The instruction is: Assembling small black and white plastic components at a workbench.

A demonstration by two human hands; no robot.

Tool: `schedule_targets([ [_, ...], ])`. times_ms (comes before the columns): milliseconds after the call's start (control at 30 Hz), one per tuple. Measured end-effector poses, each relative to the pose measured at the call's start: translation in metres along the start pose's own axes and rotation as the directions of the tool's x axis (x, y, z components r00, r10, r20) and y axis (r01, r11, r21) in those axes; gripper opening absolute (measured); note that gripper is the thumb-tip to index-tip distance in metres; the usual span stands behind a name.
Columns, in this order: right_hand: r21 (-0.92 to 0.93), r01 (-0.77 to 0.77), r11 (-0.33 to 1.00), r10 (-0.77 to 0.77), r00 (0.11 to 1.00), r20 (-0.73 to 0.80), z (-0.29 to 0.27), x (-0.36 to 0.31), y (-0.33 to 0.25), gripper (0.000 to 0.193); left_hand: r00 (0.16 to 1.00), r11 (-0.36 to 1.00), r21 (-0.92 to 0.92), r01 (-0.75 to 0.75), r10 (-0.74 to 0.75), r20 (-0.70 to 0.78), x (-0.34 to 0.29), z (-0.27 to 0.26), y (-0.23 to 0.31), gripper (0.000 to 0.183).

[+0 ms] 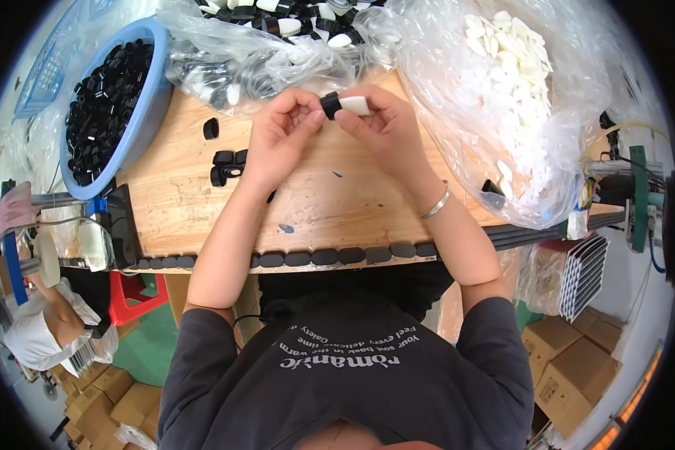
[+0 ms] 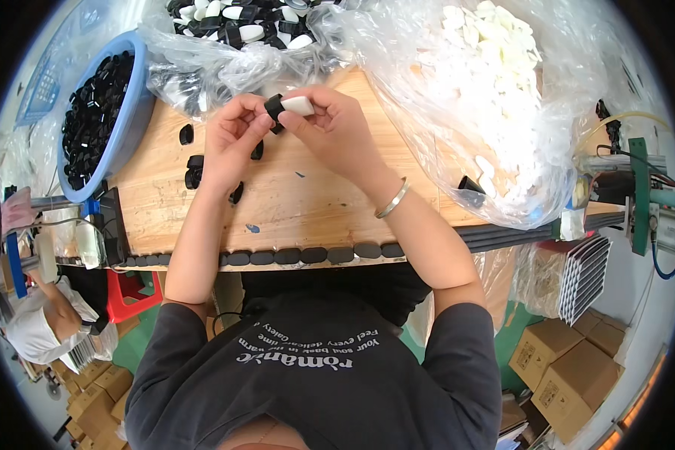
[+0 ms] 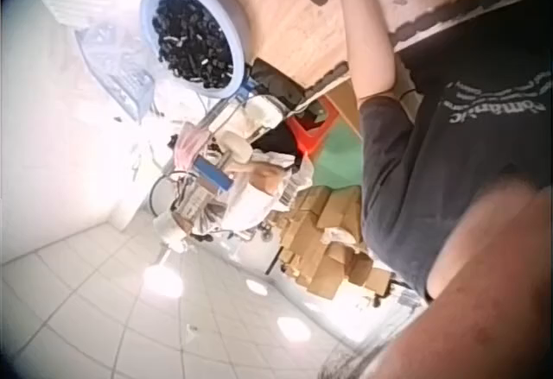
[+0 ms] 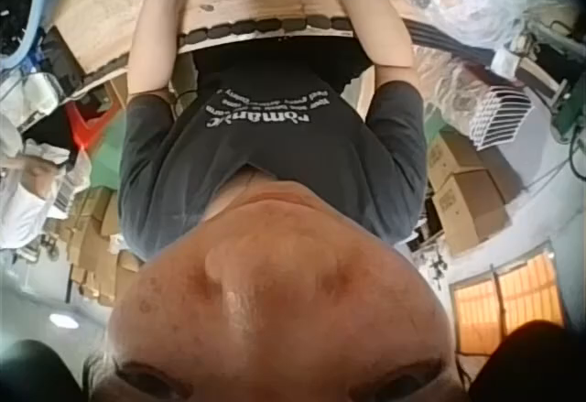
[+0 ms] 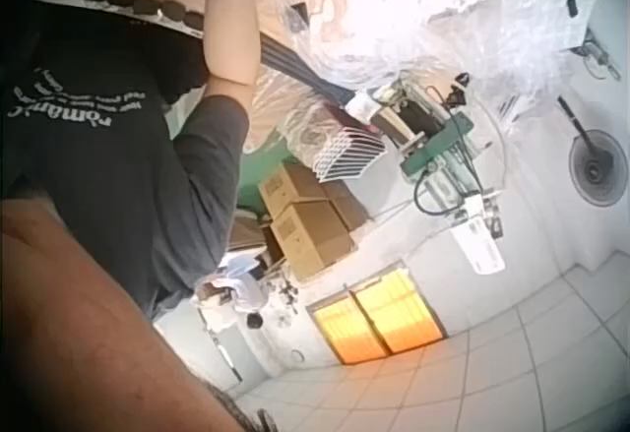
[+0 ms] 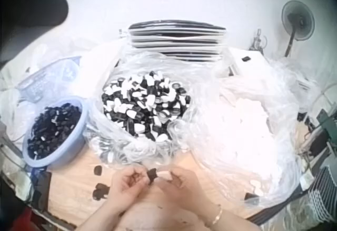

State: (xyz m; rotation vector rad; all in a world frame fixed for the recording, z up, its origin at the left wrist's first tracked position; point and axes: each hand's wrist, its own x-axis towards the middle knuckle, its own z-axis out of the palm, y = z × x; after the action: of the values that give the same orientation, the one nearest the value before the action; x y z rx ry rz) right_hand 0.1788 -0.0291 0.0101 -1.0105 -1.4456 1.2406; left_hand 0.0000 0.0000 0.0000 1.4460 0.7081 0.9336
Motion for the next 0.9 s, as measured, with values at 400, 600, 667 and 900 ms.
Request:
schedule_targets([
  [400,0.222,0.209,0.952,-0.137,0.944,-0.299,0.012,-0.003,-0.008,0.044,0.967,0.986,0.04,-0.162,0.167,-0.193,0.001,0.014,-0.003,0.009],
  [600,0.07,0.143,0.987,-0.127,0.972,-0.196,0.007,-0.004,-0.011,0.045,0.986,0.973,0.194,-0.128,0.147,-0.084,0.001,0.007,-0.001,0.008],
  [667,0.122,0.132,0.984,-0.108,0.977,-0.186,0.005,-0.005,-0.013,0.043,0.964,0.936,0.289,-0.199,0.241,-0.116,0.004,0.007,0.004,0.008],
  [900,-0.107,0.201,0.974,-0.224,0.933,-0.282,0.006,-0.006,-0.012,0.043,0.978,0.935,0.307,-0.177,0.202,-0.049,0.001,0.01,0.0,0.005],
])
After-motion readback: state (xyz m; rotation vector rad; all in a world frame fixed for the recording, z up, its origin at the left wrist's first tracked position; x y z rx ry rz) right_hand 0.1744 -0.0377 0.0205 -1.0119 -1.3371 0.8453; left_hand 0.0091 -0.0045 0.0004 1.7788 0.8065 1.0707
